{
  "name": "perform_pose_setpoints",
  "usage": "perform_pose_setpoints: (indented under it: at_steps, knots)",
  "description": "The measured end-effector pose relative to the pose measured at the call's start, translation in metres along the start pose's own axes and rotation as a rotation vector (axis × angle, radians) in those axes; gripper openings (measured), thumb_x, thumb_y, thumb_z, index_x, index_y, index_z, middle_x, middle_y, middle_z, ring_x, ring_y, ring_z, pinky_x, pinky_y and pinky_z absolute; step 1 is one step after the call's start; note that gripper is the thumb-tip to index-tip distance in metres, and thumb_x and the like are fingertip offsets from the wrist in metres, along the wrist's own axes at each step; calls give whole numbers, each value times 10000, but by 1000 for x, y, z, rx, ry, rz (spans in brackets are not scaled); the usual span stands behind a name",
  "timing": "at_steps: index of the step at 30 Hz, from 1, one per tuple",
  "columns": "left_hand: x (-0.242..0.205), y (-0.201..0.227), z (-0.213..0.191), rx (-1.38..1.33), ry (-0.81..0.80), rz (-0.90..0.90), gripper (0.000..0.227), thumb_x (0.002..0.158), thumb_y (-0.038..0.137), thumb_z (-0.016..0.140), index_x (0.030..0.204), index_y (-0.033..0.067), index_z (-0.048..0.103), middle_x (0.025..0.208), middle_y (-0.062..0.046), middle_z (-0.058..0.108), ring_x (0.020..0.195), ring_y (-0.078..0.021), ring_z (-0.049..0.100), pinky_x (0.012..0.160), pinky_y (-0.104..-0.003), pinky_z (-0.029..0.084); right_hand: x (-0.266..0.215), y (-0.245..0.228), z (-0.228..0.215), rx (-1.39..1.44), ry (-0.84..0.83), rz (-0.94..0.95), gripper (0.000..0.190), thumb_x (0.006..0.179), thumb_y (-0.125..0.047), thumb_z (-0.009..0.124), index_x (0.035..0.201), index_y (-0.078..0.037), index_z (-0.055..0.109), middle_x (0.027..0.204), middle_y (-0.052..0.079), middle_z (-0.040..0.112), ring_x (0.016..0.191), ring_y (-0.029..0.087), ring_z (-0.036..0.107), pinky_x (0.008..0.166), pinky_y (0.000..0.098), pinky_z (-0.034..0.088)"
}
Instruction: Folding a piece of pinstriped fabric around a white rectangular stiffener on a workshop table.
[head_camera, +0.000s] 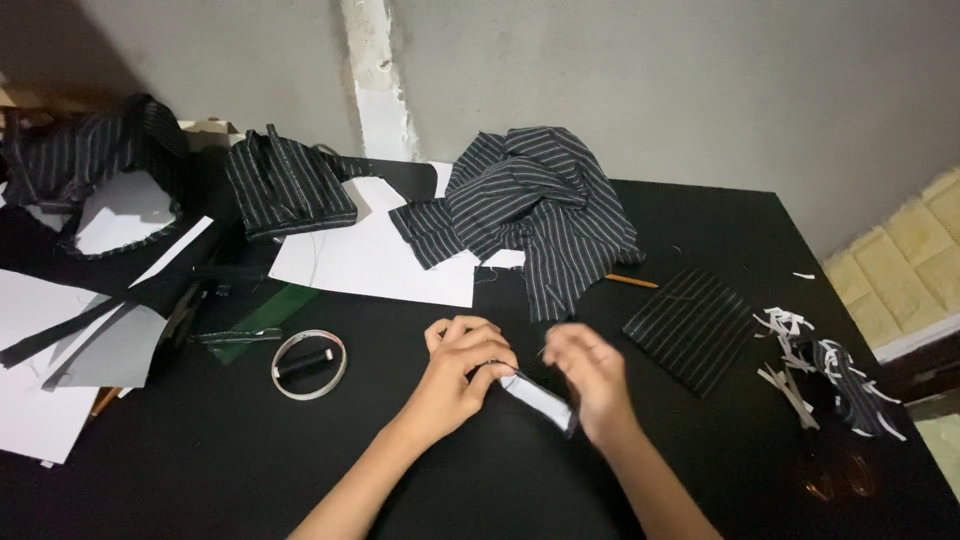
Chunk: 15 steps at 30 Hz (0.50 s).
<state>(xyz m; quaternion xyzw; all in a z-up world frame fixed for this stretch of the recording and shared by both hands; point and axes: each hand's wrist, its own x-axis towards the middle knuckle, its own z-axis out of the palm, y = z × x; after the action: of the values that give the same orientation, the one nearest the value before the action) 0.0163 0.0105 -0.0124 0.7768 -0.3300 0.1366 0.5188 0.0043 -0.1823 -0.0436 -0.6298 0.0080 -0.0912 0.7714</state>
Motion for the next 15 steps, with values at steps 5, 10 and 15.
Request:
perform_pose_setpoints:
  at_steps: [5,10,15]
  knots:
    - [3,-3,-8,20,2,-4,49,833,144,655,829,178,690,796,8,636,989,-192,537,937,-405,226,43,-5,-67,409,253,-19,116,846,-61,551,912,30,582,925,156,614,954,291,636,932,405,492]
    - [6,-6,-18,65,8,2,64,855,142,638,846,176,692,809,4,631,992,-184,526,936,-402,225,49,-26,-121,707,519,-31,38,805,-36,652,784,-22,622,894,96,662,878,230,678,862,343,578]
    - [7,-17,-26,180,32,42,50,832,159,660,797,192,672,811,17,628,1035,-199,526,935,-419,221,91,45,-258,493,755,-198,90,908,-161,608,910,-198,526,699,-49,603,529,151,556,620,363,539]
